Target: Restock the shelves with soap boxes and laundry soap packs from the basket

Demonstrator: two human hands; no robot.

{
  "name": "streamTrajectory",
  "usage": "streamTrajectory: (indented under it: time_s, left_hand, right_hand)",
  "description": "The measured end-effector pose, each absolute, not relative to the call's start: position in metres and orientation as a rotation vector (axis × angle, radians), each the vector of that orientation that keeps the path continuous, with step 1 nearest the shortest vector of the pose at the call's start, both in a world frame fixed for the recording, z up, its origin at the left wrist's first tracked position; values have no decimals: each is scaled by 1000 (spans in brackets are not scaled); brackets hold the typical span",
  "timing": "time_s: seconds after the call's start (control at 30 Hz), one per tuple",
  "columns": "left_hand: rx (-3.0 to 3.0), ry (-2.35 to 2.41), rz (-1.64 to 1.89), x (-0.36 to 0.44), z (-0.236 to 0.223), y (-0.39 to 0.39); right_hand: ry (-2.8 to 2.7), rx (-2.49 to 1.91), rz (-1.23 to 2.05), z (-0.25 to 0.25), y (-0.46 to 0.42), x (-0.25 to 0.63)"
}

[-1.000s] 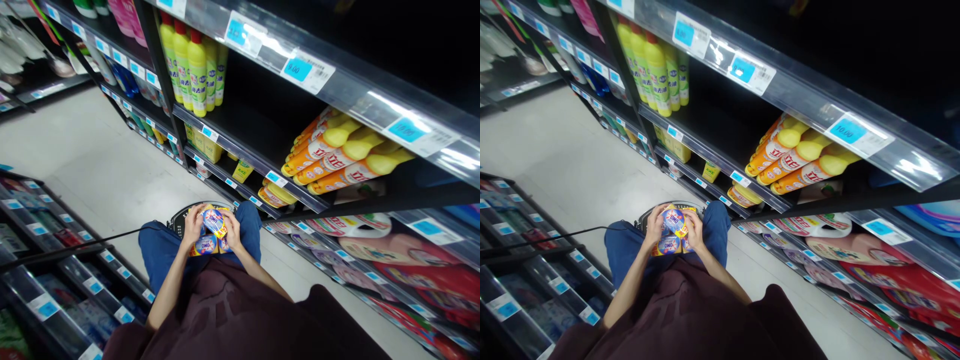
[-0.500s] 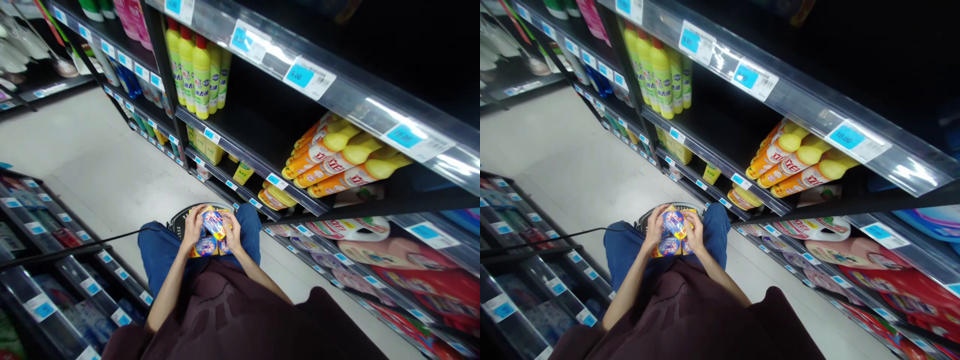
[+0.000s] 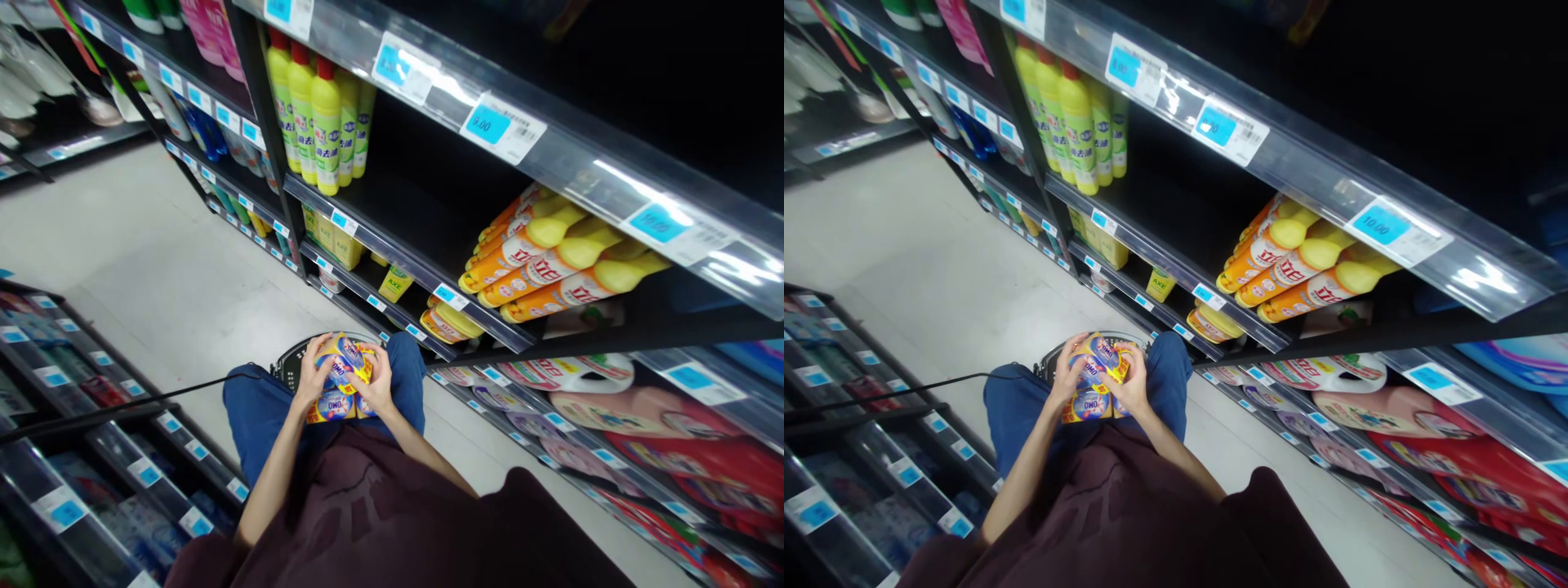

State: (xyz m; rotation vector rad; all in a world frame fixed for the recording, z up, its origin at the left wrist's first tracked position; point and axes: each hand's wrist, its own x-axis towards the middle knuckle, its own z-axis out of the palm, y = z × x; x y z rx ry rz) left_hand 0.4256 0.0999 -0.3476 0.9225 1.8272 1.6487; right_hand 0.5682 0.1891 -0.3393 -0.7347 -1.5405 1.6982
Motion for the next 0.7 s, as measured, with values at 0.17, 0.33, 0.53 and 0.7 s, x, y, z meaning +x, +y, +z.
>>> streamTrajectory:
  time_s: [0.17,0.33,0.53,0.7]
  left_hand:
    - [866,1805,1659,426,-348,100]
    - [839,1823,1657,425,-349,100]
    - [765,1795,1708,422,-351,93]
    - [723,1844,1706,414,-362,94]
  right_hand:
    - [-1551,-706,1689,-339,189,568]
    - [-1552,-676,1701,-344,190,569]
    - [-1768,-704,1817,-346,200,564]
    - [-2013,-669,1760,-335,217,553]
